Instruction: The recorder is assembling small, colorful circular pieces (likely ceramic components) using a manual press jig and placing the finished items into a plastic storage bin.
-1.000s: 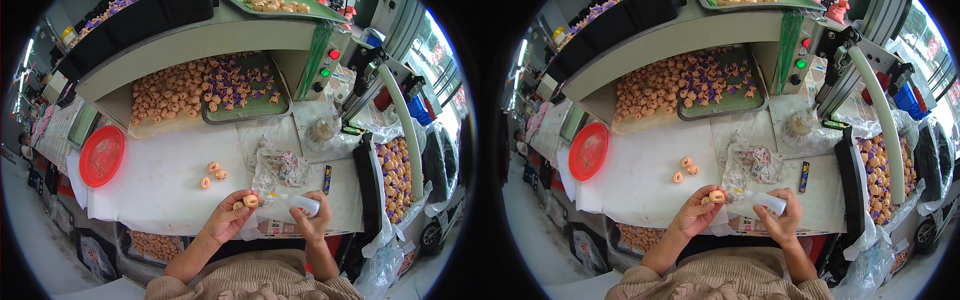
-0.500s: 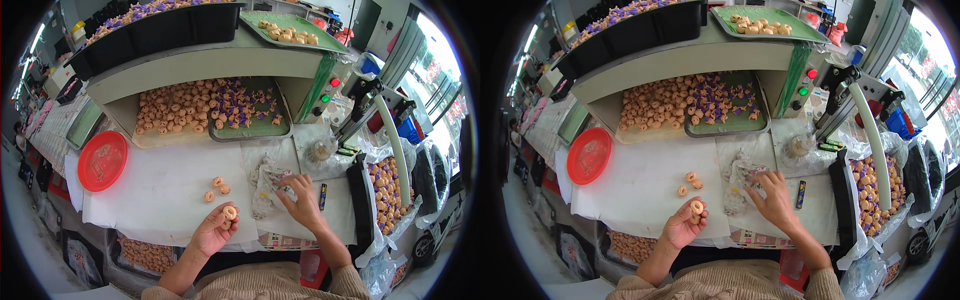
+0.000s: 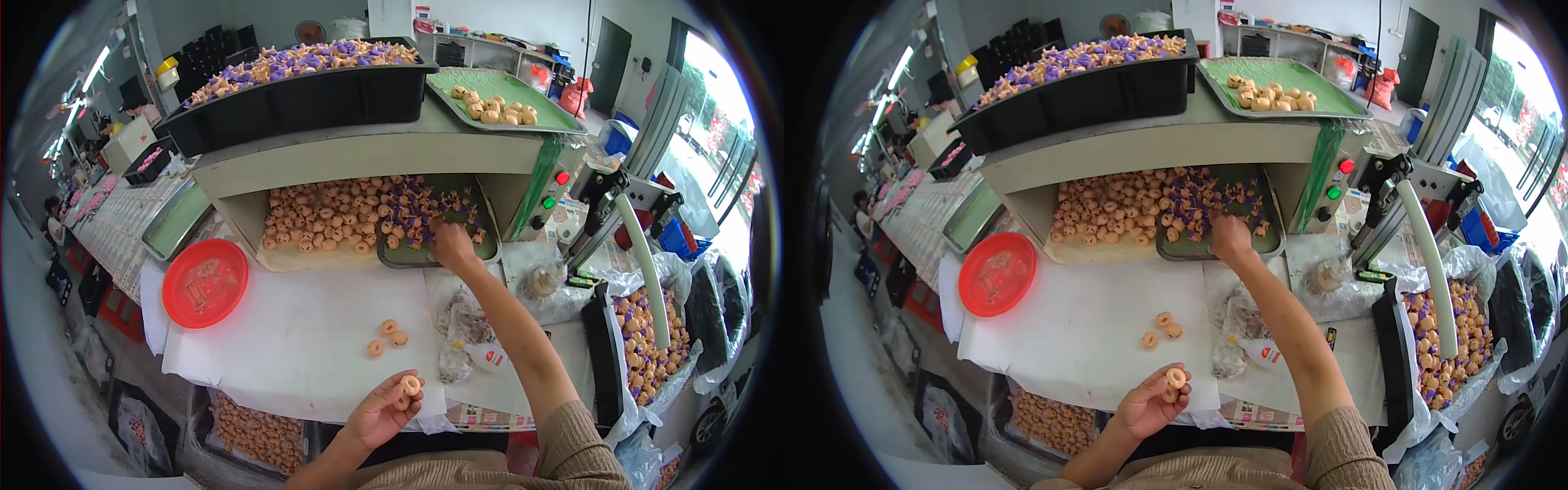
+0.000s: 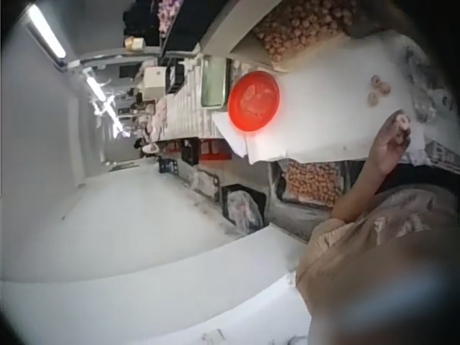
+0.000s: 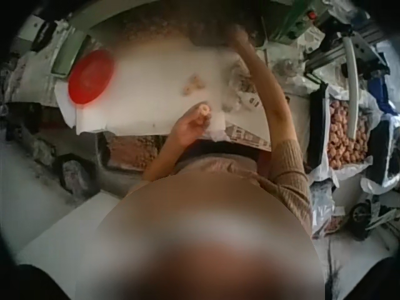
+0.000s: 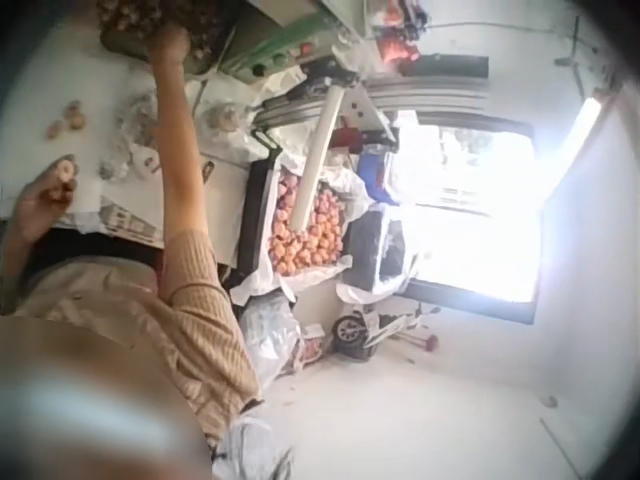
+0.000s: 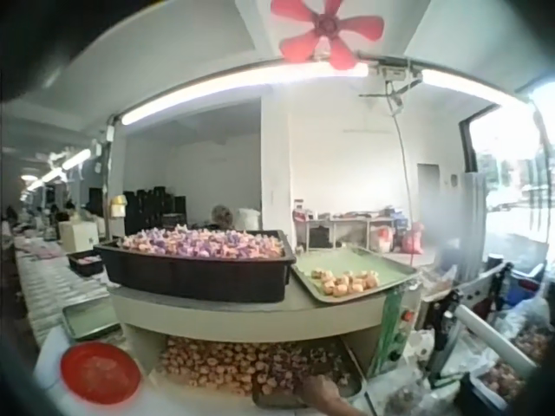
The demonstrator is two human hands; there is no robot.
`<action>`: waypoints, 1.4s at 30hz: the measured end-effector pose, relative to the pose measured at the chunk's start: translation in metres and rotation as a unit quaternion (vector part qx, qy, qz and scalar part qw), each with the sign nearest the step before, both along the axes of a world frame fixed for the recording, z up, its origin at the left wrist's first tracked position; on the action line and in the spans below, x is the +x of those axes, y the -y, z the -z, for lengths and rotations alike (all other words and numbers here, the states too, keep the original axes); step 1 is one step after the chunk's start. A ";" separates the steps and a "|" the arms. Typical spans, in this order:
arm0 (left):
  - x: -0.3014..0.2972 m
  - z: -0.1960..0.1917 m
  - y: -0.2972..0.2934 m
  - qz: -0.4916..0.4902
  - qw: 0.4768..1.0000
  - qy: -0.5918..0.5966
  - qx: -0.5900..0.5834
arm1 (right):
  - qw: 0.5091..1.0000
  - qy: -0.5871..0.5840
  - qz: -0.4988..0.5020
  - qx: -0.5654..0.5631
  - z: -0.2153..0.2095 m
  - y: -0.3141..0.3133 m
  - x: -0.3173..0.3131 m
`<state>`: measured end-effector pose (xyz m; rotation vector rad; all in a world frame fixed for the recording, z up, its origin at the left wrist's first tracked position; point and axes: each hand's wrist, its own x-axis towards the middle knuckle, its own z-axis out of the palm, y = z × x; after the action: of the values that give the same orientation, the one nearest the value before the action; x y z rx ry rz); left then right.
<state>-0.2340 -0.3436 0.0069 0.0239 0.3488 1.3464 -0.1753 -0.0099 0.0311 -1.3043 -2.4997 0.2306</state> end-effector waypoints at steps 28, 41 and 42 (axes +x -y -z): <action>0.045 0.049 -0.082 0.009 0.985 -0.170 0.019 | 0.841 -0.464 -0.085 -0.265 0.040 0.177 0.153; 0.046 0.049 -0.077 0.010 0.997 -0.078 0.016 | 0.813 -0.526 -0.062 -0.242 0.042 0.192 0.139; 0.046 0.048 -0.076 -0.004 0.995 -0.097 0.017 | 0.813 -0.526 -0.061 -0.242 0.042 0.194 0.136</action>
<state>-0.1879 -0.2672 -0.0411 0.1841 0.4904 1.3618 -0.0388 -0.2043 -0.0112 -0.7647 -1.5599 1.2870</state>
